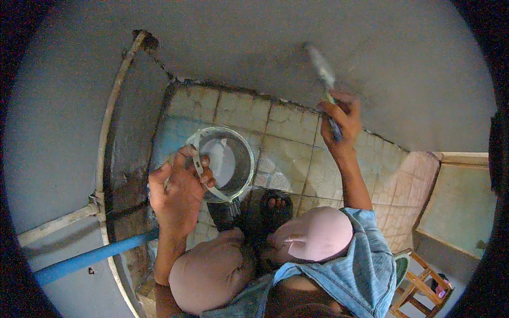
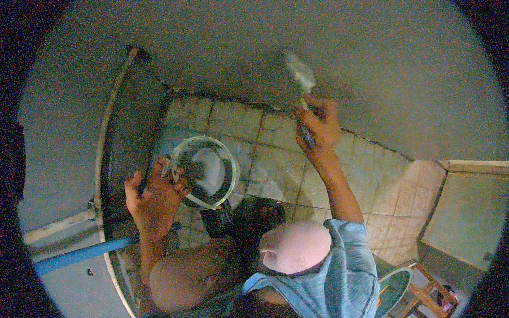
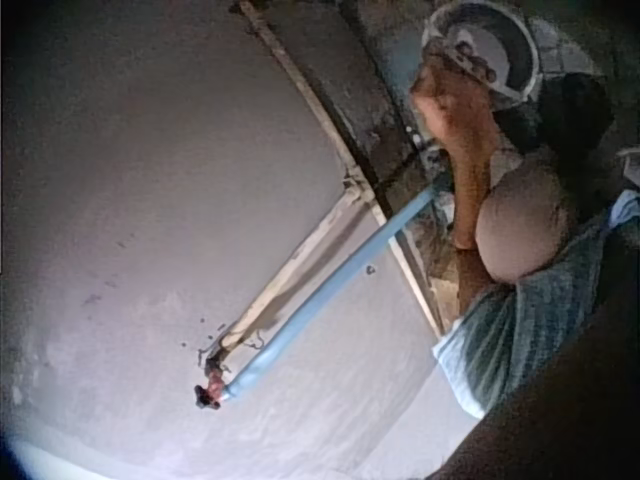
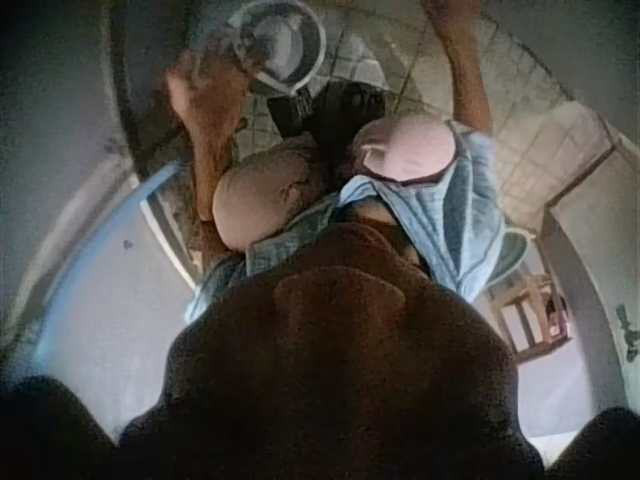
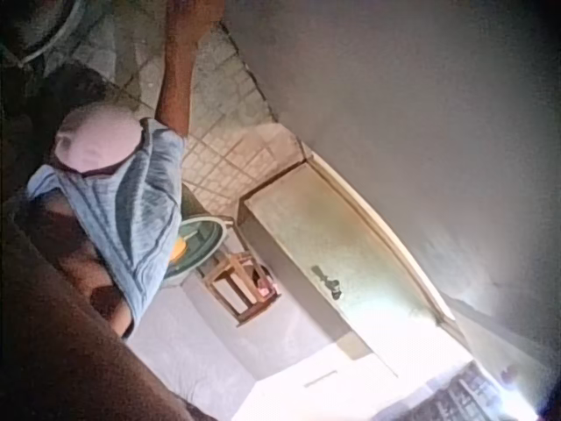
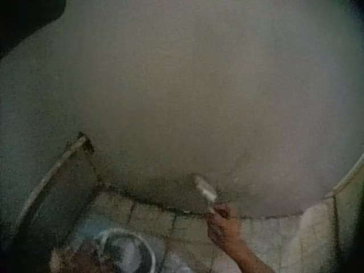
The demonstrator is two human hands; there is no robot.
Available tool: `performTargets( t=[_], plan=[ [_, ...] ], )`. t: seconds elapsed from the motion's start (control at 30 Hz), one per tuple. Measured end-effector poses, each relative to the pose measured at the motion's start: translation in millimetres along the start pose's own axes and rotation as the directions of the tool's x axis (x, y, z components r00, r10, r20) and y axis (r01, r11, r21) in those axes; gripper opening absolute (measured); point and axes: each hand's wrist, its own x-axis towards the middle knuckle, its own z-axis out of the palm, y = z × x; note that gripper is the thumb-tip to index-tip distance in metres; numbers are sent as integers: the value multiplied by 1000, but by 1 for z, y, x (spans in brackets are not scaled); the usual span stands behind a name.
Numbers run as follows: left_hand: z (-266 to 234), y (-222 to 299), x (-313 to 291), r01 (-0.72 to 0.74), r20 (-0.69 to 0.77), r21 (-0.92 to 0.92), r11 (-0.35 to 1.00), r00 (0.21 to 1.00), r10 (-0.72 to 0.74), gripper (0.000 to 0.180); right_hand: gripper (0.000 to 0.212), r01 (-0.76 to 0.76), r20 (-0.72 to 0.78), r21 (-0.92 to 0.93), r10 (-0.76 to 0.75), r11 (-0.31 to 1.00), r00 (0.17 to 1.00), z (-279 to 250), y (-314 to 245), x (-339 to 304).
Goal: The person paints a wall using a paintbrush and a bucket of paint. They repeatedly dip the brush into the bucket and apply paint to the wall surface, covering a dark patch near the floor.
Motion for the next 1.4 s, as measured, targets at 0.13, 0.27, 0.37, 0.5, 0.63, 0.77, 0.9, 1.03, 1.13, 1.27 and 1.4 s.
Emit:
performTargets(
  t=[0.13, 0.27, 0.37, 0.5, 0.63, 0.77, 0.9, 1.03, 1.13, 1.27, 1.4],
  plan=[
    [-1, -1, 2, 5, 22, 2, 1000, 1000, -5, 51, 43, -32, -241, -95, 8, 995, 971, 3, 22, -46],
    [-4, 1, 2, 3, 22, -13, 1000, 1000, -3, 52, 32, -783, 232, 483, 806, 391, 545, 34, 46, -111],
    [-6, 1, 1, -2, 15, -46, 999, 1000, 2, 55, 36, -65, 356, -151, 116, 986, 927, 43, 63, -153],
    [-17, -2, 3, -5, 17, -87, 996, 1000, 7, 62, 37, -272, 463, -141, 306, 952, 832, 52, 69, -171],
    [-20, 0, 3, -5, 68, -81, 997, 998, 11, 62, 42, -160, 486, -90, 184, 983, 854, 45, 113, -138],
    [-16, 4, -4, -23, -4, -116, 993, 1000, 22, 62, 45, -326, 388, -71, 327, 943, 862, -8, 88, -90],
    [-17, 0, -1, -5, 4, -123, 992, 1000, 6, 61, 40, -555, 17, 538, 650, 635, 760, -40, 51, -71],
    [-16, 0, 4, 12, 38, -102, 995, 999, -8, 61, 27, -742, 90, 567, 868, 359, 488, -28, 28, -58],
    [3, 2, 5, 38, -35, -5, 999, 999, -38, 53, 28, -223, 181, -85, 236, 971, 955, 2, 79, -127],
    [-1, 1, 4, 27, -18, 20, 999, 999, -27, 53, 38, -261, 476, -213, 334, 941, 813, 17, 74, -149],
    [-1, 0, 6, 21, -14, 6, 1000, 1000, -21, 53, 36, -196, 504, -146, 243, 970, 829, 0, 63, -100]
  ],
)
